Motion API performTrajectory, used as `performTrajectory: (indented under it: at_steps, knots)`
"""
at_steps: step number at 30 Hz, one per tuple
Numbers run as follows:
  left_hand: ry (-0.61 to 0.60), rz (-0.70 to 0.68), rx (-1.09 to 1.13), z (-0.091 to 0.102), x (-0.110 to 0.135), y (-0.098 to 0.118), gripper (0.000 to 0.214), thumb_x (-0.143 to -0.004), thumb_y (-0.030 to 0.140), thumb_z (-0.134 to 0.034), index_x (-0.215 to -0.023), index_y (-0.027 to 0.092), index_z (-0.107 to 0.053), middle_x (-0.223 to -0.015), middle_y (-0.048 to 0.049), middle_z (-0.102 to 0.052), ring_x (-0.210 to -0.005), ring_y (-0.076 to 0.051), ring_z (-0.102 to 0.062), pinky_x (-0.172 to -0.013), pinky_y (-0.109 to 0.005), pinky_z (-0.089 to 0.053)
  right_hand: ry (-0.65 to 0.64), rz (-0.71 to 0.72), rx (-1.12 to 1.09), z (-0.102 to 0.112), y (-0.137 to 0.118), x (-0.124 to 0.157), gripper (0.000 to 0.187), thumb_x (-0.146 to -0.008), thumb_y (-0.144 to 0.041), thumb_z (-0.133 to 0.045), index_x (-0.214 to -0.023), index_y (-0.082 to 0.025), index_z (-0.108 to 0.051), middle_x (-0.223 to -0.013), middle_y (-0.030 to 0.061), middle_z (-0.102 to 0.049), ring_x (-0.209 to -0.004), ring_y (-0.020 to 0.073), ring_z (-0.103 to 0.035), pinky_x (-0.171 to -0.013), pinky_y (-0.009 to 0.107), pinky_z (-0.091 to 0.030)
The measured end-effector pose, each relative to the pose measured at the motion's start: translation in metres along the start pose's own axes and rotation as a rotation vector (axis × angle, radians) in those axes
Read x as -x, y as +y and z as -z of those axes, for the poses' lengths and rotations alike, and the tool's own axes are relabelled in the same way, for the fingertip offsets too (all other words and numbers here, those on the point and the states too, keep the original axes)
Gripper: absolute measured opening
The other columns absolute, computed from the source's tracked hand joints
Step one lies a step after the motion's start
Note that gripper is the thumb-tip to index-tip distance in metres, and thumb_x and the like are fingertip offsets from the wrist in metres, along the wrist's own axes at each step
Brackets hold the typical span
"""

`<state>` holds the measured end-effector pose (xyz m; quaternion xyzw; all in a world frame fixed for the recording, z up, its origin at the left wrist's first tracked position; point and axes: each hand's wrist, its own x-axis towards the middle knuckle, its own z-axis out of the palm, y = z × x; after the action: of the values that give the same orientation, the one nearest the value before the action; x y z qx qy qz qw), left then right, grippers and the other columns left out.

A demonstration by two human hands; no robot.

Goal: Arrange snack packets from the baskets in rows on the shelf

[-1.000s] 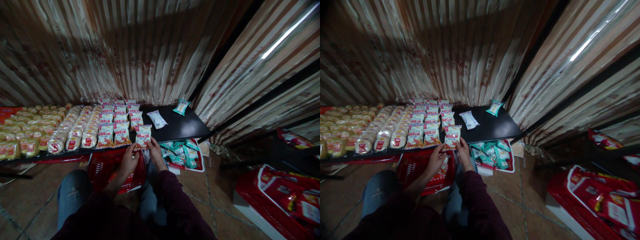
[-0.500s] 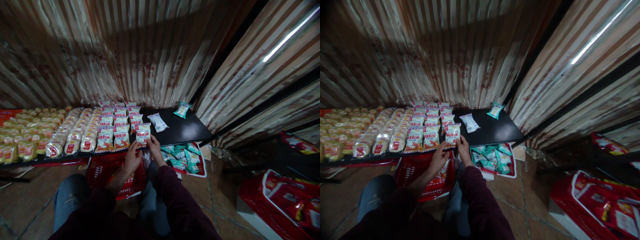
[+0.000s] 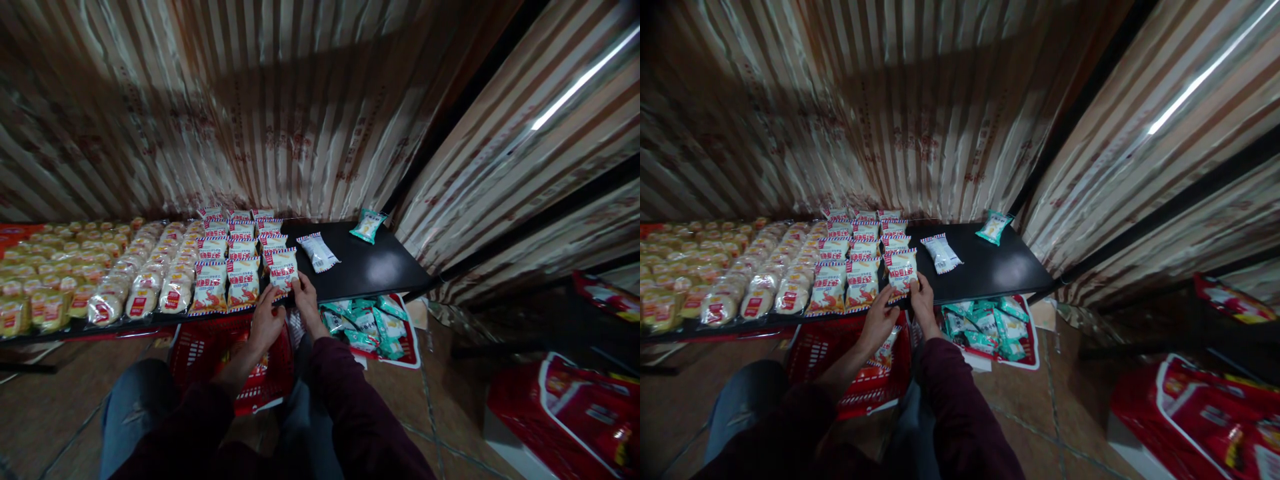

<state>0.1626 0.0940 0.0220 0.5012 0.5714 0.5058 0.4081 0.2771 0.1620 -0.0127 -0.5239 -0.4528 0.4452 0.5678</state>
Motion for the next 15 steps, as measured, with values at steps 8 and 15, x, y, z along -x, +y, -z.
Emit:
performTrajectory:
  at_steps: [8, 15]
  knots:
    - [-0.014, -0.022, -0.111, -0.003, -0.006, -0.006, 0.049, -0.073, 0.012, -0.052, -0.121, 0.016, -0.058, -0.141, -0.0111, -0.043, -0.130, -0.026, -0.041, -0.105, -0.039, -0.040, 0.038, 0.016, 0.273, -0.005, 0.005, 0.000, 0.043, -0.082, -0.042, -0.047, -0.115, -0.018, -0.059, -0.099, 0.0062, -0.067, -0.087, 0.0196, -0.060, -0.080, 0.032, -0.046]
    - [0.021, -0.061, -0.255, -0.004, -0.008, -0.018, 0.047, -0.076, 0.011, -0.046, -0.123, 0.012, -0.055, -0.142, -0.0138, -0.041, -0.130, -0.025, -0.041, -0.103, -0.037, -0.043, 0.048, 0.174, 0.606, -0.004, 0.001, 0.002, 0.044, -0.084, -0.037, -0.042, -0.111, -0.008, -0.063, -0.108, 0.0159, -0.065, -0.103, 0.0256, -0.055, -0.095, 0.039, -0.039]
